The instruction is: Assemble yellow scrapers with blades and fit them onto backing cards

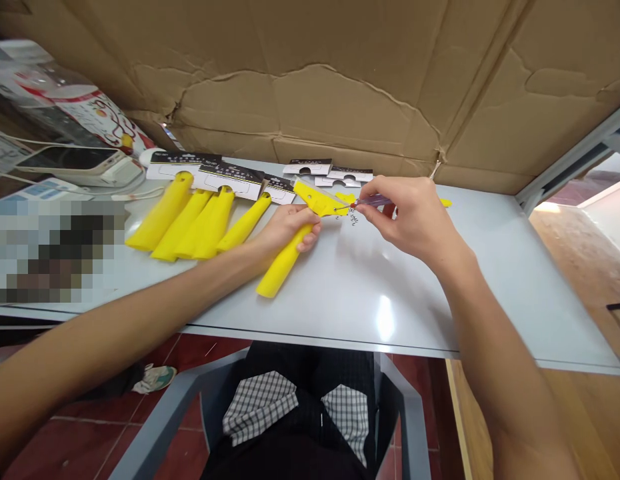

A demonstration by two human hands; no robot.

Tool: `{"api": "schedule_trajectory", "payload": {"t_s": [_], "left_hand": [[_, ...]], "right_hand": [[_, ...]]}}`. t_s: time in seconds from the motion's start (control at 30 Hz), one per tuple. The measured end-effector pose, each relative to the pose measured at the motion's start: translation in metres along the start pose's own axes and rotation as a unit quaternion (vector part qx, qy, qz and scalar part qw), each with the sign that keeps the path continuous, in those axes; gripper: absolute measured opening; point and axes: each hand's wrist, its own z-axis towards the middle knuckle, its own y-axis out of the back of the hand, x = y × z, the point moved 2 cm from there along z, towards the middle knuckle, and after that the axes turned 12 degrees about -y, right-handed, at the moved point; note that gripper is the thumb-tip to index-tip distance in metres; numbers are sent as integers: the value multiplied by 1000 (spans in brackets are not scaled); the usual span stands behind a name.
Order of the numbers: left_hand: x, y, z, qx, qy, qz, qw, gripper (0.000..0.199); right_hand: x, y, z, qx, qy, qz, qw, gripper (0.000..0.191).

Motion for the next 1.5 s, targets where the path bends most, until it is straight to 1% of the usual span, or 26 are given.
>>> {"api": "schedule_trajectory", "payload": {"t_s": [0.23,0.33,0.47,0.6,0.7,0.77,0.93,1.03,1.17,1.3,1.4,1.5], "left_hand": [[1,0,0,4,-7,-7,1000,16],[0,0,0,4,-3,-8,1000,16],[-1,0,0,6,-5,0,1000,16],[1,0,0,14,-6,5,1000,16],[1,1,0,11,-7,2,1000,16],[1,1,0,7,-10,-4,1000,17],[-1,1,0,-1,-6,-4,1000,18],[-1,0,0,-1,-1,-4,1000,18],[-1,0,0,1,-9,-10,1000,17],[0,0,0,-1,-5,-11,1000,17],[0,0,1,-1,-5,-14,1000,16],[0,0,1,-1,-14,-15,1000,16]], "right_hand": [[4,1,0,8,9,-1,1000,7],[2,0,0,2,-5,0,1000,4],[0,-1,0,5,-9,-10,1000,6],[1,-1,-1,-11,-20,-18,1000,12],[4,0,-1,7,-6,-11,1000,5],[5,0,-2,21,3,1,1000,8],[3,2,-1,21,-10,-4,1000,2],[2,1,-1,31,-2,-2,1000,5],[1,1,0,20,-10,2,1000,2],[2,2,0,31,3,-8,999,9],[1,3,1,41,-23,-21,999,9],[0,2,1,41,-58,-35,997,15]]}}
